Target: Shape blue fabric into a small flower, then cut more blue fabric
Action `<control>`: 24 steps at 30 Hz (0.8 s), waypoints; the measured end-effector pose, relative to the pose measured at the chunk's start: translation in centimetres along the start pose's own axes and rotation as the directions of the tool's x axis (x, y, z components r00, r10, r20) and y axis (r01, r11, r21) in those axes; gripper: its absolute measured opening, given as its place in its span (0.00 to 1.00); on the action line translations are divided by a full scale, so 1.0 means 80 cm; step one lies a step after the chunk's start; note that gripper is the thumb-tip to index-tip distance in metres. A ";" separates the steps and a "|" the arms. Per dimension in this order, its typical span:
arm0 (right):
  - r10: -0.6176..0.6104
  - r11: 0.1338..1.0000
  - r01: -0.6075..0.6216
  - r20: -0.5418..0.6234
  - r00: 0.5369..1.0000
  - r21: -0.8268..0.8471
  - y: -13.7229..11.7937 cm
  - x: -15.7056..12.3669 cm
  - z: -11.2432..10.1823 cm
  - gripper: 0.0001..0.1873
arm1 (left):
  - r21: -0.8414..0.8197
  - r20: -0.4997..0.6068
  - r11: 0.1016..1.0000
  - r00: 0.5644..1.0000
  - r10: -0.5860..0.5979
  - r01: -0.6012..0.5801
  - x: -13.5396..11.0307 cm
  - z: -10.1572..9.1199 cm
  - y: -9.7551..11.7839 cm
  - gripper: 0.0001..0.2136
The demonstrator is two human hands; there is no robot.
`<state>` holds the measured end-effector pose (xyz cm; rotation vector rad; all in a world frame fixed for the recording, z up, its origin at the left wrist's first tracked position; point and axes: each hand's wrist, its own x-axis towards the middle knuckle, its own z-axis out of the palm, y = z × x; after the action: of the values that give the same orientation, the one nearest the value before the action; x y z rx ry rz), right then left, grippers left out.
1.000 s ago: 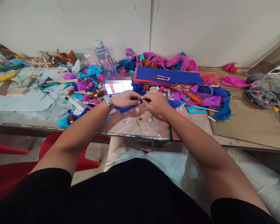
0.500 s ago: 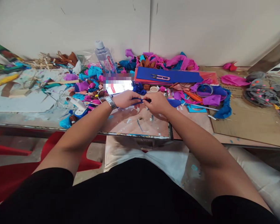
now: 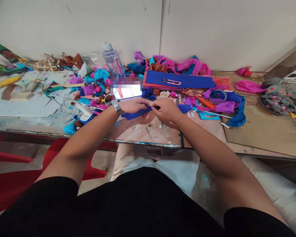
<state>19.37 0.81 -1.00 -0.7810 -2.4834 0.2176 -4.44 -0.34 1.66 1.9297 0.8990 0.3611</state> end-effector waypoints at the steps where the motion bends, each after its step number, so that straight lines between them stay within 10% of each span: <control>1: -0.006 1.000 0.006 0.005 1.000 -0.001 0.000 0.000 0.000 0.11 | -0.019 -0.003 1.000 1.000 -0.004 0.004 0.000 0.002 0.000 0.13; 24: 0.124 0.985 -0.126 0.020 0.992 0.115 -0.003 -0.001 -0.003 0.09 | 0.505 -0.092 0.838 0.953 0.289 -0.205 0.008 0.011 -0.011 0.17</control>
<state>19.39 0.58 -0.76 -0.8891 -2.4108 0.4091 -3.88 -0.17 0.43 2.5344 0.9084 0.4858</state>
